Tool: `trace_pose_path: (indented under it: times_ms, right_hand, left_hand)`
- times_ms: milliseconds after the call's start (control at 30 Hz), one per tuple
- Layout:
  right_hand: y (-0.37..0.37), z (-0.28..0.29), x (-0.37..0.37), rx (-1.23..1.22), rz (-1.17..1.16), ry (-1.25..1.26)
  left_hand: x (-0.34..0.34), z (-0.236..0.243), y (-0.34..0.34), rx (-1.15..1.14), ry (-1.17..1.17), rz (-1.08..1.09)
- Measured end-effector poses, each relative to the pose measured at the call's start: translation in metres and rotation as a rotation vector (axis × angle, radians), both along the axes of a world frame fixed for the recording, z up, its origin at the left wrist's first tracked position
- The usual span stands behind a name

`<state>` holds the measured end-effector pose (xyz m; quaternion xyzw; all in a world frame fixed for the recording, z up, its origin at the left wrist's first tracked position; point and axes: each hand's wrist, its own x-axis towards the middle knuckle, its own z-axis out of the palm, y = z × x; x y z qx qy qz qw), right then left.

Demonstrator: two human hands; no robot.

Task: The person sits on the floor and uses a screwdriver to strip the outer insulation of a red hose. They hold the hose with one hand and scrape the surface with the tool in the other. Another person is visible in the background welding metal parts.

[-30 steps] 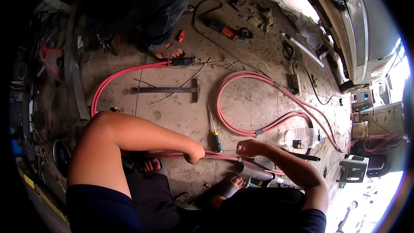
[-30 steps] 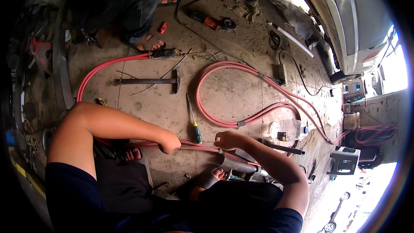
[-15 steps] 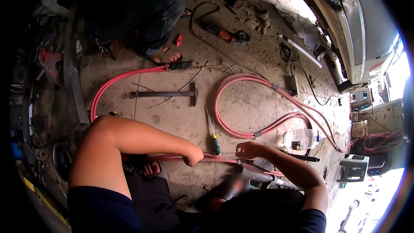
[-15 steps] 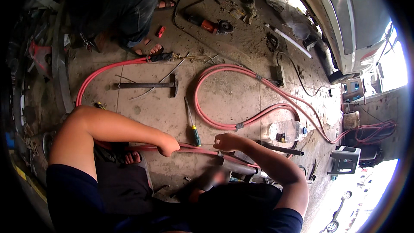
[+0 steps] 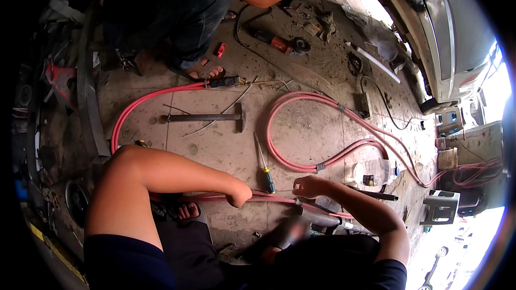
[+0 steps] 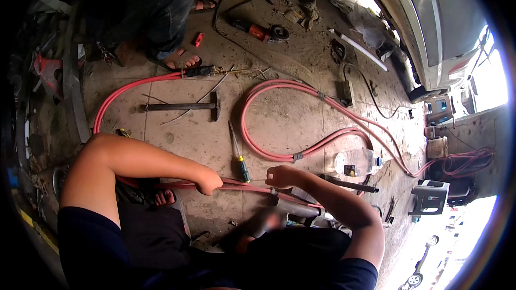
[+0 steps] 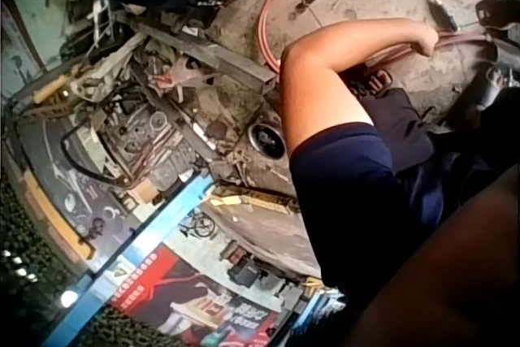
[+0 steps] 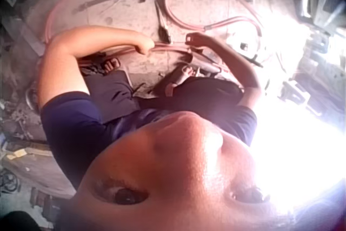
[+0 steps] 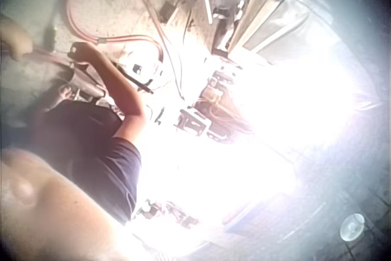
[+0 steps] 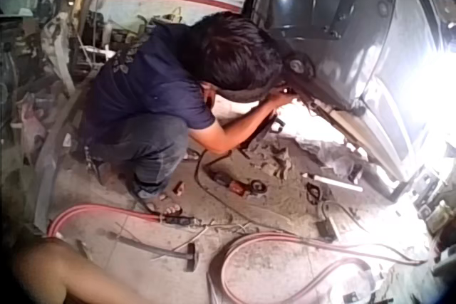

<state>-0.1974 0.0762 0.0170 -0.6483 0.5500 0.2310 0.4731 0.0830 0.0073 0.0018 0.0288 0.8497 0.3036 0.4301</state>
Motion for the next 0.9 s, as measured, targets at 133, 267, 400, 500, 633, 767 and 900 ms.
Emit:
trace_pose_path:
  times_ms: [133, 267, 400, 500, 633, 767, 900]
  right_hand:
    - [0.0, 0.0, 0.001, 0.017, -0.024, 0.007]
    - [-0.001, 0.002, 0.003, 0.018, -0.012, 0.007]
    - [-0.002, 0.003, 0.004, 0.018, -0.022, -0.001]
    - [-0.001, 0.003, 0.002, 0.022, -0.034, 0.003]
    - [0.001, 0.0, 0.001, 0.013, -0.037, -0.001]
    - [0.002, 0.0, 0.001, 0.004, -0.023, -0.004]
    - [0.001, 0.003, 0.003, 0.012, -0.02, 0.003]
  left_hand:
    - [0.002, 0.001, -0.001, 0.011, 0.011, 0.018]
    - [0.002, 0.004, -0.002, 0.025, 0.021, 0.029]
    - [0.002, 0.003, -0.002, 0.026, 0.021, 0.036]
    - [0.002, -0.001, -0.002, 0.026, 0.029, 0.046]
    - [0.002, -0.003, -0.001, 0.02, 0.023, 0.055]
    - [0.002, -0.005, 0.0, 0.024, 0.032, 0.048]
    - [0.004, -0.005, 0.0, 0.031, 0.041, 0.056]
